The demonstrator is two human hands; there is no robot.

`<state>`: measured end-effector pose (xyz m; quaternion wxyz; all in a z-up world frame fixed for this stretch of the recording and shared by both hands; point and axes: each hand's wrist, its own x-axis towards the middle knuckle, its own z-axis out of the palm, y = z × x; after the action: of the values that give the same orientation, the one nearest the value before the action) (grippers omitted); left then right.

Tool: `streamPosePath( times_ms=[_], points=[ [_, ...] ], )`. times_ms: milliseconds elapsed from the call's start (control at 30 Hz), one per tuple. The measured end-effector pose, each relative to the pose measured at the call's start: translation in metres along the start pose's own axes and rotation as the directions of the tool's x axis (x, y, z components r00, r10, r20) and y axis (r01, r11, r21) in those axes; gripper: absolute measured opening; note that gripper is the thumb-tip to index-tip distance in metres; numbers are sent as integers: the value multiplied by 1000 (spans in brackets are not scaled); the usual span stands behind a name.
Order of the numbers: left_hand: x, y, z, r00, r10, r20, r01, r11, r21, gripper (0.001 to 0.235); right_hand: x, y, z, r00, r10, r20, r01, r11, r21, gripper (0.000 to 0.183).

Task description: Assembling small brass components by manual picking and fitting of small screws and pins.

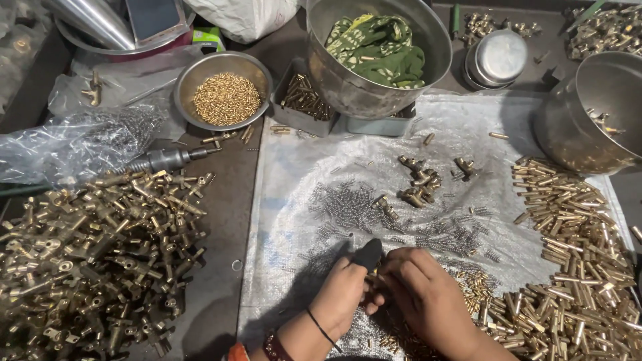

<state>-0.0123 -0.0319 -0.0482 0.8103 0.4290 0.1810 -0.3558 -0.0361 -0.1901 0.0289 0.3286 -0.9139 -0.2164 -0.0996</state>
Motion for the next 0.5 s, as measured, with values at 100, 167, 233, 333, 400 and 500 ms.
streamPosePath(
  times_ms=[100,167,233,333,400,500],
  points=[
    [-6,5,5,999,27,29,-29,998,61,35,1,-2,-2,999,40,16,-40,999,-6,21],
    [-9,6,7,998,53,34,-56,994,95,35,5,-1,-4,998,62,30,-62,998,-8,21],
    [-10,7,8,996,79,36,-81,995,56,34,10,4,-6,965,232,124,-241,969,57,21],
    [-19,21,14,998,61,21,-61,998,11,32,22,41,-9,945,294,144,-321,918,232,18],
    [-2,7,0,994,100,35,-102,992,71,33,51,36,-15,947,304,99,-318,930,183,19],
    [10,-6,-8,985,159,70,-167,976,136,38,68,44,-7,943,332,33,-332,943,2,20]
  ],
)
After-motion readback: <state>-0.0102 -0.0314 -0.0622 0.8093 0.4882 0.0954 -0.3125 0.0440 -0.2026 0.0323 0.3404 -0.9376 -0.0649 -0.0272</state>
